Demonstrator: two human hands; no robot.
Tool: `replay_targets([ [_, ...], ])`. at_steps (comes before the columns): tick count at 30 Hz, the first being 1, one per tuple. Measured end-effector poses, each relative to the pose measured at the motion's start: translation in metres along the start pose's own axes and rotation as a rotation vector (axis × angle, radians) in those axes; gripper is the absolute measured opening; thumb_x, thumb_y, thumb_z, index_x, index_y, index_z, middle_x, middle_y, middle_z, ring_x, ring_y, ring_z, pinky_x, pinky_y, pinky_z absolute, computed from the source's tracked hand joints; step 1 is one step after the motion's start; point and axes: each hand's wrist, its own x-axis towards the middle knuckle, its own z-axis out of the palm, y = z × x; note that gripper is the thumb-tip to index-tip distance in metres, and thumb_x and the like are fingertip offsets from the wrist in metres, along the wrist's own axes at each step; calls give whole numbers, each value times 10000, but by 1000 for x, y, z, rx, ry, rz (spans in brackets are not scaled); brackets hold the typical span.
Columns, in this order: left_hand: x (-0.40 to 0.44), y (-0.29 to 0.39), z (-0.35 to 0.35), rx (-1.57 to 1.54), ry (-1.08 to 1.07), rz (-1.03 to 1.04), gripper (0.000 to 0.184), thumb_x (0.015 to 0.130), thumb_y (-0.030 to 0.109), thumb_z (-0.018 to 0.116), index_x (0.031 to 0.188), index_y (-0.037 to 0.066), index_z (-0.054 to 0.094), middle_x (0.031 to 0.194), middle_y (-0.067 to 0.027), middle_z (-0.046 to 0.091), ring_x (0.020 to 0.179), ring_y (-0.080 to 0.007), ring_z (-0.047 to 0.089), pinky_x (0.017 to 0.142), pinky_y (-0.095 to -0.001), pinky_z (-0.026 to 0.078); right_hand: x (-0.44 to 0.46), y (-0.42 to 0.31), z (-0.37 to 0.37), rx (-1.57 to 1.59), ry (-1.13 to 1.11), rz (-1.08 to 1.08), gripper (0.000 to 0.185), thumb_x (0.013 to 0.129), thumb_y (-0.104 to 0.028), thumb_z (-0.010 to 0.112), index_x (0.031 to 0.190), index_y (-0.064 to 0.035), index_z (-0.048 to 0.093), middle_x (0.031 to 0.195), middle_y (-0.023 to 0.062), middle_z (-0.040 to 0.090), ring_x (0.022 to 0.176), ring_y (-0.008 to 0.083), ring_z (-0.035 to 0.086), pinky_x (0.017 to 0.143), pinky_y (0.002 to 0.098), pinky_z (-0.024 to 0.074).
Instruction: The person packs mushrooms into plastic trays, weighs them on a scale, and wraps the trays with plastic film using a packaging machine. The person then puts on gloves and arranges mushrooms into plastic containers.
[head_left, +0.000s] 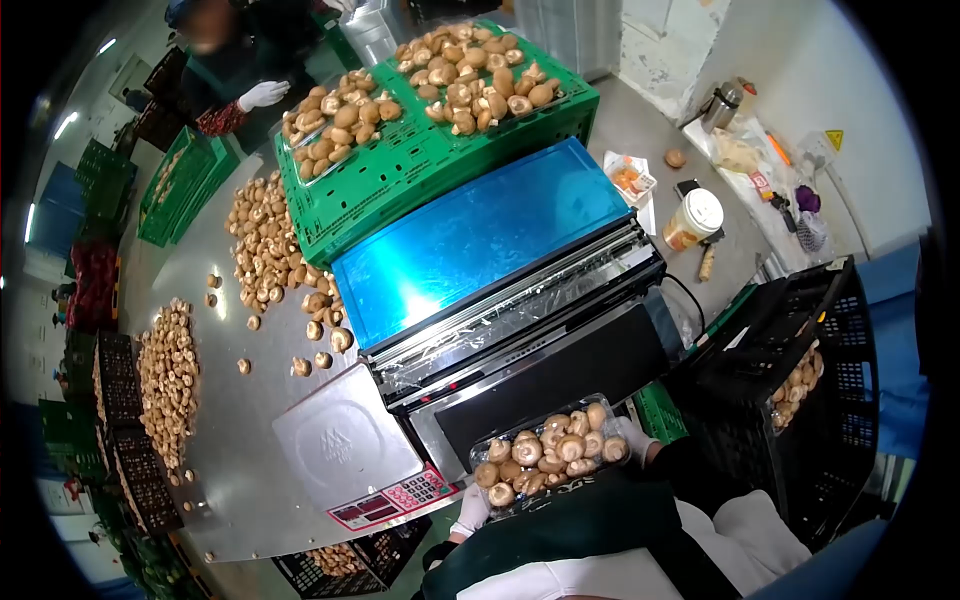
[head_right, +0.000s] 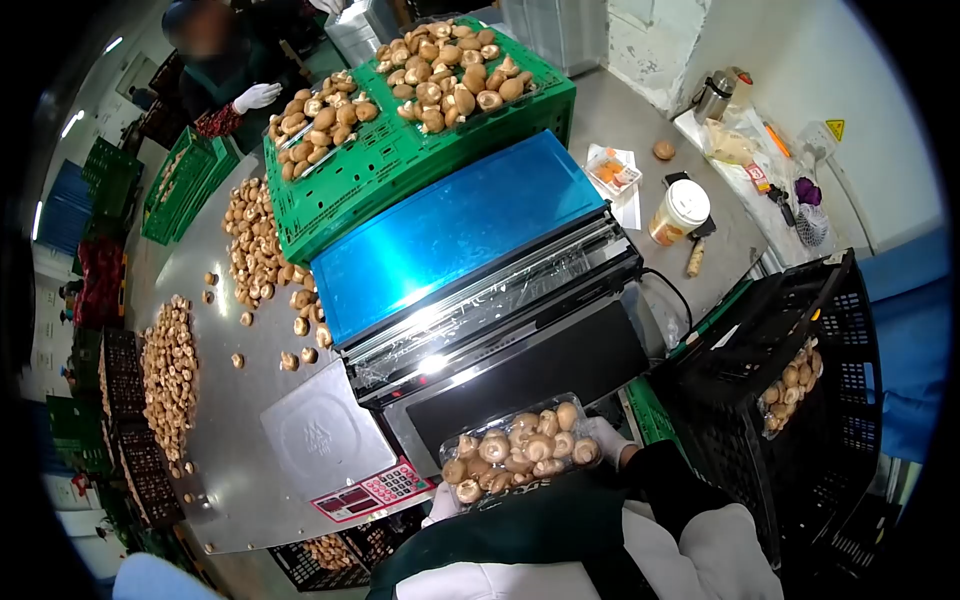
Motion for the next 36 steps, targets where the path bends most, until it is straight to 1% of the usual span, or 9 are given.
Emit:
replay_targets([
  [19, 10, 104, 42, -446, -758, -422, 474, 857, 415, 426, 1114, 18, 465, 1041, -114, 519, 945, -222, 490, 839, -341, 401, -28, -46, 116, -124, -1094, -11, 166, 784, -171, 625, 701, -56, 540, 719, 24, 531, 692, 99, 501, 625, 217, 389],
  [21, 10, 110, 42, -442, -761, -429, 502, 852, 439, 425, 1130, 21, 453, 1063, -122, 511, 969, -234, 486, 853, -351, 400, -21, -52, 113, -410, -969, -33, 113, 772, -120, 623, 725, -33, 568, 726, 34, 556, 698, 100, 528, 617, 206, 403],
  [23, 9, 116, 43, -444, -756, -438, 531, 847, 463, 423, 1145, 24, 441, 1085, -131, 503, 992, -246, 483, 867, -362, 398, -27, -70, 115, -826, -721, -391, 194, 785, -148, 636, 899, -7, 568, 758, 35, 580, 746, 83, 543, 627, 233, 439],
  [25, 8, 121, 42, -447, -730, -438, 560, 842, 487, 421, 1161, 26, 429, 1106, -139, 495, 1016, -258, 479, 882, -372, 396, -41, -85, 102, -499, -504, -475, 237, 880, -233, 500, 964, -15, 539, 888, 66, 565, 812, 125, 556, 718, 234, 445],
  [27, 6, 129, 40, -458, -662, -398, 589, 837, 511, 419, 1176, 29, 418, 1128, -148, 487, 1039, -269, 475, 896, -382, 394, -76, -104, 92, -20, -413, -253, 381, 933, -353, 345, 1110, -33, 453, 1029, 96, 528, 963, 173, 524, 828, 308, 435],
  [30, 8, 149, 33, -431, -452, -328, 633, 830, 547, 416, 1199, 33, 400, 1160, -160, 475, 1074, -287, 469, 917, -397, 392, -80, -96, 92, -10, -593, -456, 439, 942, -376, 312, 1148, -7, 429, 1085, 106, 518, 1038, 183, 495, 879, 345, 419],
  [32, 3, 177, 22, -452, -76, -213, 663, 825, 571, 414, 1215, 36, 388, 1182, -169, 467, 1098, -299, 465, 932, -407, 390, -82, -87, 98, -143, -307, -529, 491, 943, -400, 275, 1146, 17, 437, 1108, 111, 517, 1055, 194, 494, 907, 351, 409],
  [34, -18, 235, 28, -721, -198, 70, 733, 827, 600, 386, 1268, 17, 331, 1239, -182, 420, 1131, -304, 444, 960, -408, 369, -70, -80, 102, -131, -296, -509, 482, 947, -388, 266, 1138, 17, 444, 1097, 111, 521, 1040, 193, 503, 905, 343, 411],
  [36, -31, 256, 27, -621, -182, 200, 755, 833, 589, 385, 1277, -16, 303, 1255, -162, 408, 1156, -287, 422, 975, -397, 349, -64, -77, 111, -45, -291, -483, 475, 950, -379, 264, 1125, 22, 451, 1063, 124, 533, 992, 192, 531, 890, 320, 424],
])
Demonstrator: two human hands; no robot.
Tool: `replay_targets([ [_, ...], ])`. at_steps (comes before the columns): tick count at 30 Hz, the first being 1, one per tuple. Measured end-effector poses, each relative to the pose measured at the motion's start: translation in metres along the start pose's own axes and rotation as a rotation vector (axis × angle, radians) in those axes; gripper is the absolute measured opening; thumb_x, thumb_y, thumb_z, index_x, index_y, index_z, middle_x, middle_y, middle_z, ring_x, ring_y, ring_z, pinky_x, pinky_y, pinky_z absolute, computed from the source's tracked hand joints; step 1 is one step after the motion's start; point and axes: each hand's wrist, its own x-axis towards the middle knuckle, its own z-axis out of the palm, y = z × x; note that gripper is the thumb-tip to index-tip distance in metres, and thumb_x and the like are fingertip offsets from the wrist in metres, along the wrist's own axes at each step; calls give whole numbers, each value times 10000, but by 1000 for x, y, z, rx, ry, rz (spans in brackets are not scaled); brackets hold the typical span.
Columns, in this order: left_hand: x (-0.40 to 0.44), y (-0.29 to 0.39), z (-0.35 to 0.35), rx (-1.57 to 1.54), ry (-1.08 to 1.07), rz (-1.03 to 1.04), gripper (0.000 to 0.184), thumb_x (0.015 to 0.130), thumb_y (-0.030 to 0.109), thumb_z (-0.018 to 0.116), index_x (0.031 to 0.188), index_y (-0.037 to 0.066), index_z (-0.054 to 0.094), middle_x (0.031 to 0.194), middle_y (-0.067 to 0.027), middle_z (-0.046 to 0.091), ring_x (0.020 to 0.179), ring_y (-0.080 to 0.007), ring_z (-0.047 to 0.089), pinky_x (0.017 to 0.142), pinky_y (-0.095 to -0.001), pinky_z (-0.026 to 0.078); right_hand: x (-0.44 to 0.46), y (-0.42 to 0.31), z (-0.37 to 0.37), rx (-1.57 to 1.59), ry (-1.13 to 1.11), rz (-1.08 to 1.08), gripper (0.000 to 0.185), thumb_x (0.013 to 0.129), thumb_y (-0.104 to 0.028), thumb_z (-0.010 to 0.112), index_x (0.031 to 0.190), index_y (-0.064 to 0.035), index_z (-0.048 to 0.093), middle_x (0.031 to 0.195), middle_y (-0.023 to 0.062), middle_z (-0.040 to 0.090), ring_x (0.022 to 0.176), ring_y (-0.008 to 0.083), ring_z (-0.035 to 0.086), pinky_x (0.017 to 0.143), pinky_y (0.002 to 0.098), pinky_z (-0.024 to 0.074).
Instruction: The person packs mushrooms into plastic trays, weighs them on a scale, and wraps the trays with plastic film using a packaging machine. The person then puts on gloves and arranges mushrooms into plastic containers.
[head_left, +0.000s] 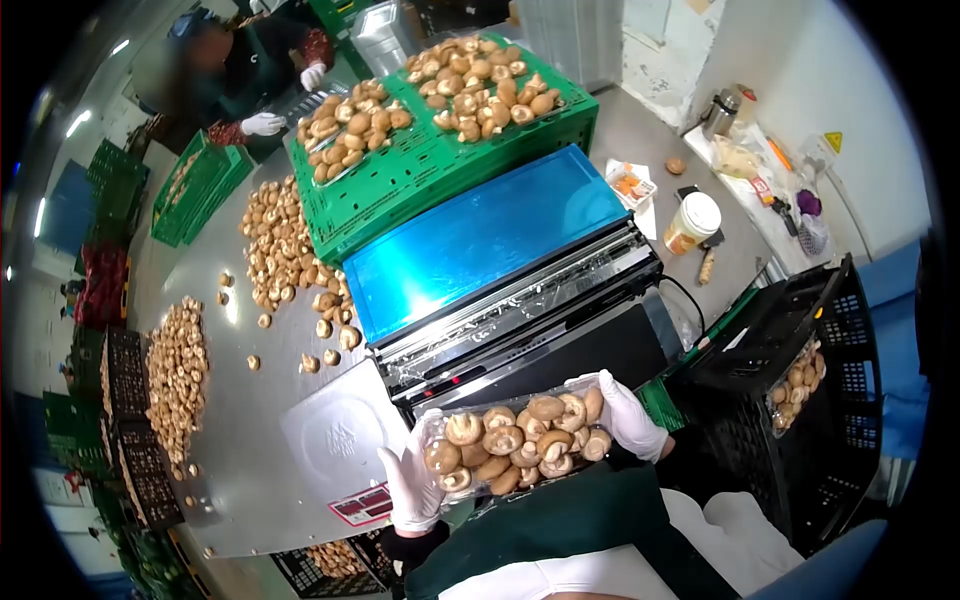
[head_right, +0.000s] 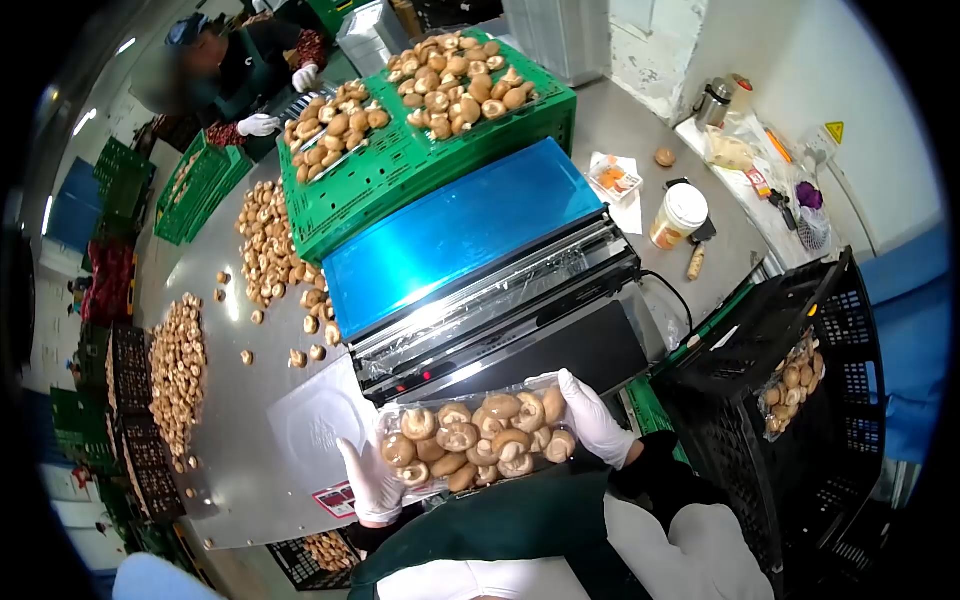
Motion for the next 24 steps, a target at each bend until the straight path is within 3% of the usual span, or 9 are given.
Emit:
replay_targets([
  [3, -11, 10, 8, 329, 17, 31, 629, 868, 419, 453, 1292, -18, 297, 1249, -132, 412, 1157, -223, 413, 988, -337, 308, 7, -2, 5, 22, -24, 18, 476, 949, -379, 274, 1112, 30, 455, 1049, 131, 537, 974, 193, 538, 877, 322, 432],
  [9, -17, 9, 13, 308, 94, 53, 592, 879, 419, 430, 1273, -14, 338, 1237, -130, 429, 1146, -215, 423, 982, -332, 314, 19, -3, 5, 72, -21, 83, 460, 951, -361, 284, 1095, 38, 460, 1017, 132, 542, 956, 195, 544, 855, 327, 447],
  [11, -12, 0, 2, 243, 148, 52, 538, 898, 378, 410, 1264, -13, 355, 1228, -128, 438, 1141, -212, 427, 979, -335, 319, 21, -3, 4, 34, -21, 66, 442, 945, -367, 305, 1111, 15, 454, 1052, 129, 538, 986, 208, 537, 870, 336, 437],
  [13, 0, -9, -10, 269, 244, 128, 405, 928, 240, 348, 1241, -13, 394, 1215, -132, 458, 1121, -202, 444, 961, -325, 339, 28, -2, 3, -168, 28, 43, 346, 948, -270, 344, 1150, -7, 440, 1081, 101, 520, 1001, 179, 526, 866, 310, 435],
  [15, 13, -31, -39, 603, 384, 265, 368, 921, 173, 347, 1222, -29, 410, 1222, -143, 456, 1115, -207, 450, 959, -328, 343, 39, 9, 0, -304, 68, -3, 405, 889, -163, 490, 1248, -14, 374, 1138, 76, 484, 1055, 118, 464, 889, 255, 389],
  [17, 22, -56, -62, 800, 497, 406, 332, 862, 45, 419, 1184, -33, 448, 1207, -179, 458, 1119, -260, 445, 960, -357, 336, 59, 40, -19, -597, 72, -186, 534, 842, -165, 569, 1284, 1, 319, 1096, 78, 495, 953, 116, 488, 819, 238, 405],
  [19, 26, -46, -38, 1406, 514, 645, 358, 810, 18, 455, 1165, -25, 459, 1196, -186, 457, 1120, -290, 438, 968, -366, 323, 55, 27, -1, -712, 92, -112, 605, 800, -150, 612, 1286, 22, 296, 1080, 108, 502, 948, 136, 493, 833, 247, 403],
  [21, 35, -48, -22, 1561, 331, 765, 361, 759, 5, 509, 1120, -2, 507, 1187, -182, 464, 1131, -328, 422, 962, -403, 323, 59, 32, -3, -920, 161, -20, 629, 782, -137, 622, 1288, 25, 286, 1087, 133, 497, 958, 155, 501, 846, 256, 402],
  [24, 50, -56, 16, 1718, -12, 684, 433, 740, 204, 623, 1140, 68, 526, 1221, -122, 471, 1216, -329, 351, 979, -470, 255, 64, 44, -9, -818, 131, -102, 621, 772, -99, 611, 1284, 25, 282, 1120, 153, 474, 994, 176, 496, 844, 271, 408],
])
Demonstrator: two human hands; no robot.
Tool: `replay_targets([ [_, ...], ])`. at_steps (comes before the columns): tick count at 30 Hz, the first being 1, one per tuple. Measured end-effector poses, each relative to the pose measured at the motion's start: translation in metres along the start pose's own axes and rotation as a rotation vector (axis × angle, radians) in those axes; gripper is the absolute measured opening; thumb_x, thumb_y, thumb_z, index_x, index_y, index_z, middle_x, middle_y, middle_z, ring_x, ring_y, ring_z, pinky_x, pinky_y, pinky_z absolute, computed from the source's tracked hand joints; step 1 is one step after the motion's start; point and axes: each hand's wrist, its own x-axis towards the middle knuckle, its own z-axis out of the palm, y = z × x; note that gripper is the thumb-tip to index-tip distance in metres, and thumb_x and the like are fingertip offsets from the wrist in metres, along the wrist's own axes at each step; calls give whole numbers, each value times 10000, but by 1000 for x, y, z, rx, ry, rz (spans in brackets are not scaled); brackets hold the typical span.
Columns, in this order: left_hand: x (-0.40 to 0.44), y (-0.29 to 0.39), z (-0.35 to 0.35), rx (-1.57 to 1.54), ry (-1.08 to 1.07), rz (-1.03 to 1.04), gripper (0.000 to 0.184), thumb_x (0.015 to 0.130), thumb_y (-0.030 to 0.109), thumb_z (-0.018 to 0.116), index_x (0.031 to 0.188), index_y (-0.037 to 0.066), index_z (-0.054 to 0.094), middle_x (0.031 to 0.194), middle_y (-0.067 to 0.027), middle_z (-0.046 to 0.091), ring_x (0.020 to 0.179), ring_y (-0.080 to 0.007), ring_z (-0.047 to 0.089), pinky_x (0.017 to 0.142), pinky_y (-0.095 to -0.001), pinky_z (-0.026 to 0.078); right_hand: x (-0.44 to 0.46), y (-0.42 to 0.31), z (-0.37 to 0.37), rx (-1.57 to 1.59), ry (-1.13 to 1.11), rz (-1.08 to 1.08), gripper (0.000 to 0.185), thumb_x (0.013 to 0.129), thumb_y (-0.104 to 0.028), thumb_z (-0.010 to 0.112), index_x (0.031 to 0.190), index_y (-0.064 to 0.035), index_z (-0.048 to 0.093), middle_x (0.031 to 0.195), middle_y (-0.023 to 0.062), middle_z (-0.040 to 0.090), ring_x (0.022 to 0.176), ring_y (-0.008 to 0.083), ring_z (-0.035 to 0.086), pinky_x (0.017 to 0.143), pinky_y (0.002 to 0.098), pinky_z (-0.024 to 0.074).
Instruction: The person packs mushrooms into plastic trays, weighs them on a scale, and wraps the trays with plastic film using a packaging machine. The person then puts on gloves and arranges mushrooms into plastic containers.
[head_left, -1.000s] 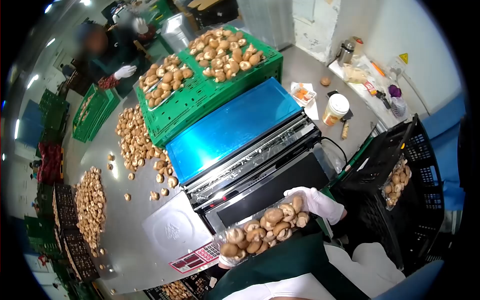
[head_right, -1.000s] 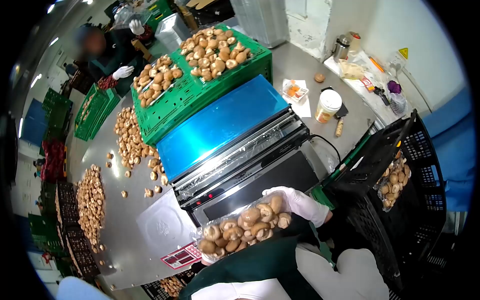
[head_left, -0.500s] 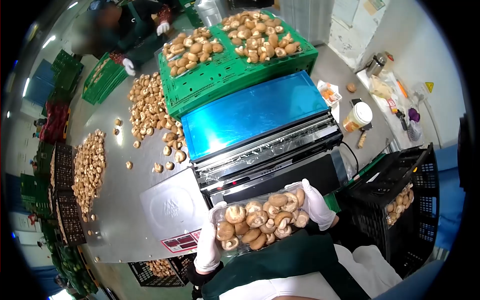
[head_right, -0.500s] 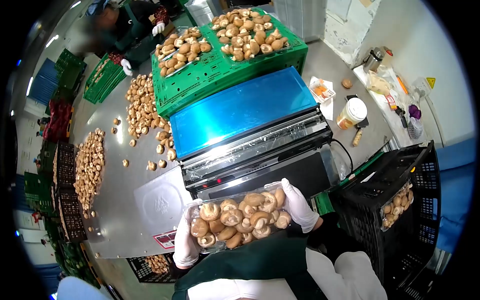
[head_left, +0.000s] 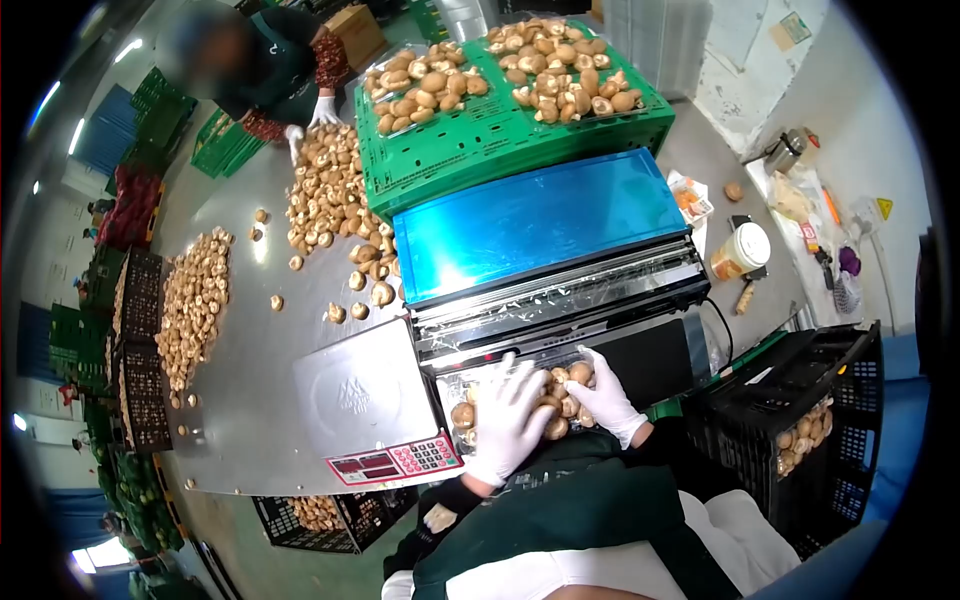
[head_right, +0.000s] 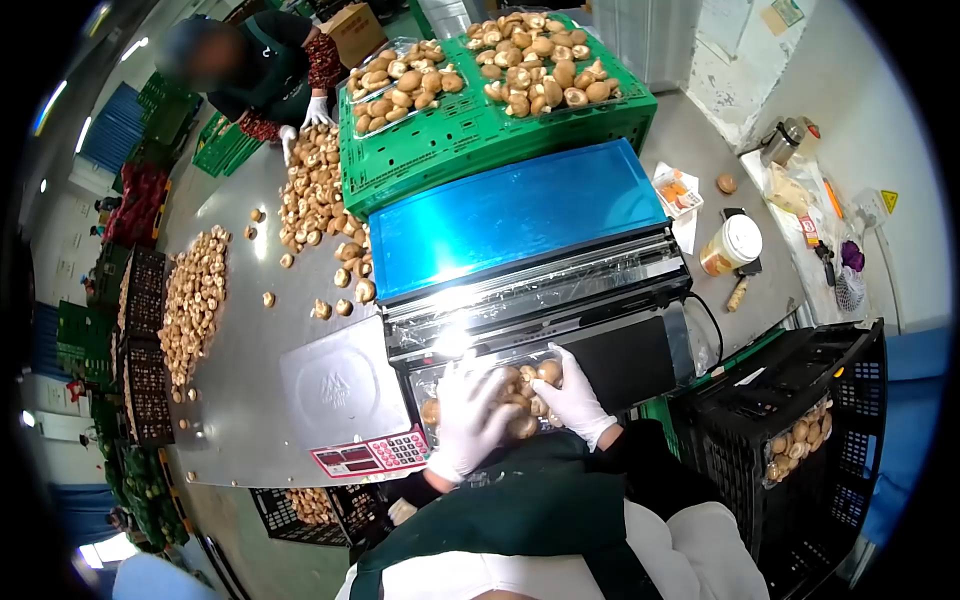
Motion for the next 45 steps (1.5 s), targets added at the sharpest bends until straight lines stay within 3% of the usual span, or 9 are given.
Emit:
replay_targets([
  [6, 2, -2, 39, 142, -144, 43, 491, 768, 300, 561, 1199, 83, 475, 1243, -120, 448, 1189, -318, 360, 981, -487, 234, -3, -4, -2, -10, -9, 0, 592, 730, 7, 537, 1265, 21, 283, 1165, 182, 434, 1047, 225, 473, 894, 295, 385],
  [12, 3, 0, 39, 145, -131, 41, 457, 752, 278, 580, 1158, 80, 508, 1216, -115, 473, 1172, -318, 380, 995, -513, 216, 0, 11, 5, -245, 69, -112, 659, 700, -25, 555, 1272, 21, 232, 1154, 262, 409, 1071, 374, 456, 909, 357, 372],
  [19, 3, 1, 41, 158, -107, 48, 440, 743, 279, 592, 1132, 84, 529, 1193, -117, 489, 1161, -315, 391, 1002, -521, 209, -5, -12, -2, -236, 16, -61, 693, 692, -45, 571, 1280, 35, 213, 1121, 276, 421, 1010, 409, 483, 869, 399, 398],
  [22, 3, 1, 42, 156, -130, 28, 438, 759, 282, 572, 1151, 96, 517, 1223, -99, 469, 1174, -310, 375, 1002, -523, 204, -8, -20, -9, -637, 27, -75, 662, 654, -36, 519, 1271, 12, 285, 1116, 222, 446, 960, 387, 466, 833, 412, 404],
  [23, 3, 1, 41, 160, -156, 14, 445, 767, 286, 562, 1170, 105, 505, 1245, -84, 453, 1184, -305, 362, 1010, -523, 193, -9, -24, -12, -987, 220, -420, 670, 623, -77, 566, 1253, -19, 344, 1080, 196, 465, 870, 334, 503, 759, 390, 423],
  [25, 4, 3, 42, 149, -148, -9, 437, 768, 279, 558, 1163, 99, 505, 1241, -91, 453, 1188, -301, 358, 1012, -521, 192, -10, -45, -15, -950, 281, -573, 490, 622, -117, 581, 1102, -60, 503, 941, 138, 509, 784, 286, 514, 713, 368, 423],
  [28, 9, 4, 43, 149, -111, 22, 429, 730, 247, 582, 1121, 83, 519, 1203, -117, 475, 1177, -299, 382, 958, -503, 257, -4, -19, -15, -953, 83, -618, 242, 651, -101, 569, 891, -69, 570, 823, 87, 515, 755, 253, 524, 668, 348, 436],
  [31, 16, 4, 48, 90, -40, 104, 313, 722, 175, 587, 1012, 61, 558, 1099, -109, 533, 1091, -287, 460, 944, -461, 308, 0, -14, -14, -899, 137, -693, 94, 666, -93, 568, 758, -74, 566, 746, 49, 503, 702, 220, 528, 607, 322, 444],
  [45, 25, 1, 67, -42, 173, 167, 83, 645, 72, 611, 721, 67, 579, 826, -32, 615, 907, -240, 582, 819, -380, 457, 9, -12, -24, -583, -5, -624, 39, 678, -44, 543, 679, -48, 505, 675, 90, 502, 678, 277, 499, 635, 365, 426],
])
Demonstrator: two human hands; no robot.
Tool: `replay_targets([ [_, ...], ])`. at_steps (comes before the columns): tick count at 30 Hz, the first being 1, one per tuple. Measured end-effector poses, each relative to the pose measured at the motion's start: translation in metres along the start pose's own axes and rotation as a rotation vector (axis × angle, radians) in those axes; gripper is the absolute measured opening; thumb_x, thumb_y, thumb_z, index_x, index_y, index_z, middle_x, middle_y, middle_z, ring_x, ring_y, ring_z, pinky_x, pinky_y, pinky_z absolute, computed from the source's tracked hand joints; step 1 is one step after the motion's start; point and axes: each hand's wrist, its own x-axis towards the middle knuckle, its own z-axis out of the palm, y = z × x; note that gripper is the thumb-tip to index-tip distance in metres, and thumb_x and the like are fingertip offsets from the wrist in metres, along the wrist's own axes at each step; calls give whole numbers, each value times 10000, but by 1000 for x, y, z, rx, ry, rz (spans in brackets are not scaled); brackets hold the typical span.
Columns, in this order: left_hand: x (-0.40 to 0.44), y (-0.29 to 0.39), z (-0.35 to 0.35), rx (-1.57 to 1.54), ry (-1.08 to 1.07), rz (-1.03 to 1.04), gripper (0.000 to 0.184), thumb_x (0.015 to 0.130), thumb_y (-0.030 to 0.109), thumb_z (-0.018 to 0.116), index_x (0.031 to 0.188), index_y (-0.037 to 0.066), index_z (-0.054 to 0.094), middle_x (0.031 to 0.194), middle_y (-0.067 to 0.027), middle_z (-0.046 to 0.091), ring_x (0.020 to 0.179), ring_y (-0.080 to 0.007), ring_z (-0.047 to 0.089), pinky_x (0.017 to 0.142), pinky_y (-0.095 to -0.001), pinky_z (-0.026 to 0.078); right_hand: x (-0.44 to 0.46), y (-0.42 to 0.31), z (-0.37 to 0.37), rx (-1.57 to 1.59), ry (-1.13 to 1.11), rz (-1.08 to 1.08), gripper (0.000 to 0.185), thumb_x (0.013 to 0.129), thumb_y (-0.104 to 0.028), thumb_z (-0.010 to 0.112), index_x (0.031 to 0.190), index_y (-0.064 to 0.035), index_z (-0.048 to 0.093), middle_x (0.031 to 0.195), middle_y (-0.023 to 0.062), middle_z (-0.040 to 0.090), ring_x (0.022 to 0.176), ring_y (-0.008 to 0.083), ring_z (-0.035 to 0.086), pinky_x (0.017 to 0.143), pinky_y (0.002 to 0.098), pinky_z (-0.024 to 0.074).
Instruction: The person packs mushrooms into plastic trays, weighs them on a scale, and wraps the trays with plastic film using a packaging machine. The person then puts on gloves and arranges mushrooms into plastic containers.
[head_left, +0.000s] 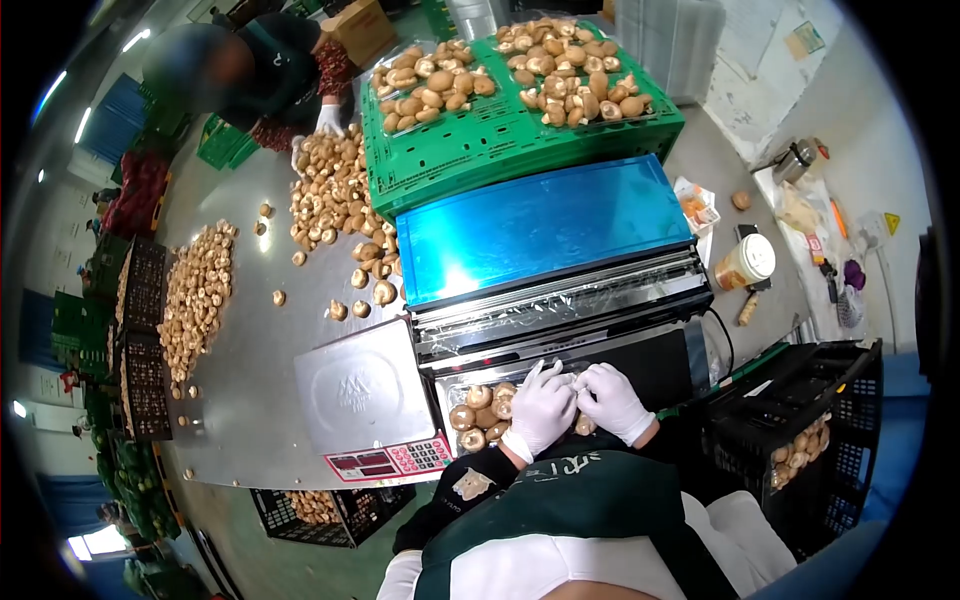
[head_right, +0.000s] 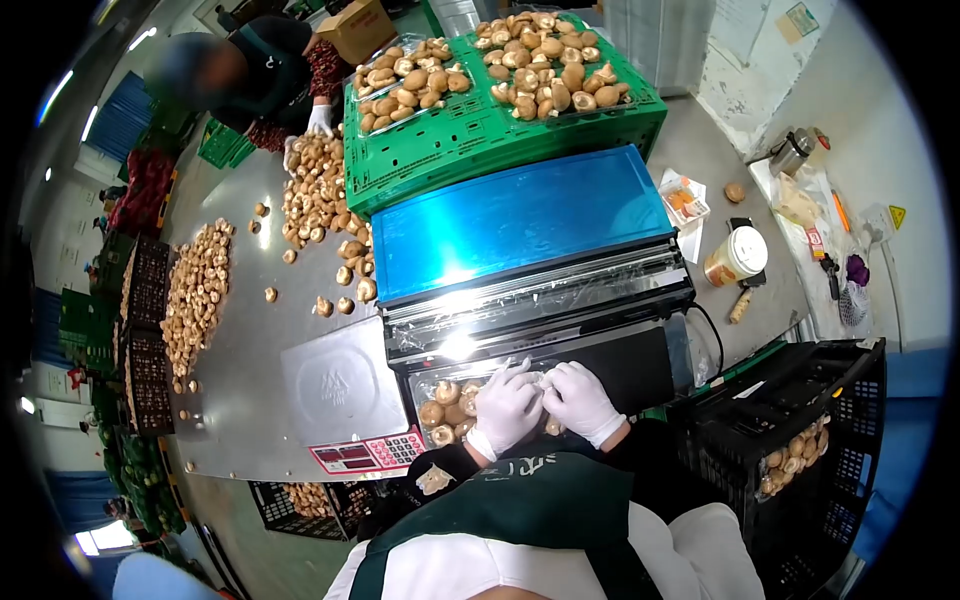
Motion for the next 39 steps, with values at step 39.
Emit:
replay_targets([
  [39, -5, 0, -58, -1131, -12, -517, 402, 865, 69, 460, 1246, -34, 384, 1235, -147, 452, 1153, -233, 437, 986, -320, 315, 36, -54, -30, 269, -118, -144, 406, 571, -127, 755, 918, -59, 556, 826, 106, 509, 773, 256, 529, 689, 328, 426],
])
